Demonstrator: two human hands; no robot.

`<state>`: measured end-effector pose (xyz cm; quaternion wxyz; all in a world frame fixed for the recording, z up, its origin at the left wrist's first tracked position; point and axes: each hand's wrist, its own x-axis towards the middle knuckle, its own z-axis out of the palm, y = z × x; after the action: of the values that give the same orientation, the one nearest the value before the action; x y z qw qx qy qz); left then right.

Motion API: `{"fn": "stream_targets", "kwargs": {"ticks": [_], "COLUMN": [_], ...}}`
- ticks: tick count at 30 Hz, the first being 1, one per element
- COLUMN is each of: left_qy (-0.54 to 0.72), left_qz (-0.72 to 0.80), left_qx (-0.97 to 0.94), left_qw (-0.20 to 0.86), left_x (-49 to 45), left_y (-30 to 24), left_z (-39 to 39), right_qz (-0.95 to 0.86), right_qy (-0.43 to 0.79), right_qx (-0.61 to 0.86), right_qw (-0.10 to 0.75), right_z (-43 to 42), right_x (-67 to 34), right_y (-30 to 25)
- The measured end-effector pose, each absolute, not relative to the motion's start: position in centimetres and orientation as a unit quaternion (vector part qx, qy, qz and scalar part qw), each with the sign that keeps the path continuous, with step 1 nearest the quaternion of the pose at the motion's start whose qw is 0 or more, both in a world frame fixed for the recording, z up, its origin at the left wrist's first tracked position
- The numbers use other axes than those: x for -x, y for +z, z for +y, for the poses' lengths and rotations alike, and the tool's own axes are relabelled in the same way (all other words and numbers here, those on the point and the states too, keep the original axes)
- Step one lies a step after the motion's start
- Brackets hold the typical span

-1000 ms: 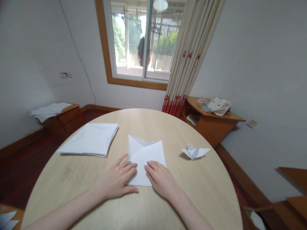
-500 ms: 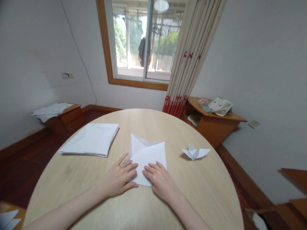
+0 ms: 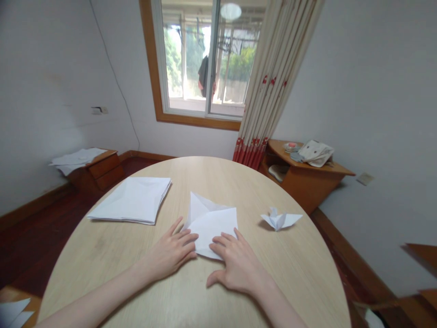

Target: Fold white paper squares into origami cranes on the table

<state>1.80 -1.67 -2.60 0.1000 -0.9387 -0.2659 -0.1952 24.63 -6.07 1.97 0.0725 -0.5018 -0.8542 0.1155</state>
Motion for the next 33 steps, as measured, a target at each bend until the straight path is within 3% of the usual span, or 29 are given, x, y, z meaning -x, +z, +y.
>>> {"fn": "stream_targets", "kwargs": {"ticks": [4,16,24,33], "left_qy": [-0.196,-0.193,-0.195,-0.194], "left_qz": [-0.271,-0.281,-0.282,-0.26], "left_qx": [0.937,0.935,0.936,0.944], "left_qw": [0.097,0.095,0.079,0.051], "left_x": [-1.8,-1.9,-1.8,-1.8], "left_y": [-2.7,-2.8,-2.2,-1.7], "left_z": [-1.6,-1.5,-1.8,-2.2], "right_qz": [-0.854,-0.848,-0.786,-0.739], "right_qy": [0.099,0.029,0.059,0.07], "right_qx": [0.507,0.491,0.568,0.566], "right_qw": [0.068,0.197,0.237,0.358], "right_z": [-6.1,-4.9,-4.0,-3.7], "right_x": [-25.0,-26.6,-27.5,-26.9], "right_y": [2.3,1.7,1.2,0.3]}}
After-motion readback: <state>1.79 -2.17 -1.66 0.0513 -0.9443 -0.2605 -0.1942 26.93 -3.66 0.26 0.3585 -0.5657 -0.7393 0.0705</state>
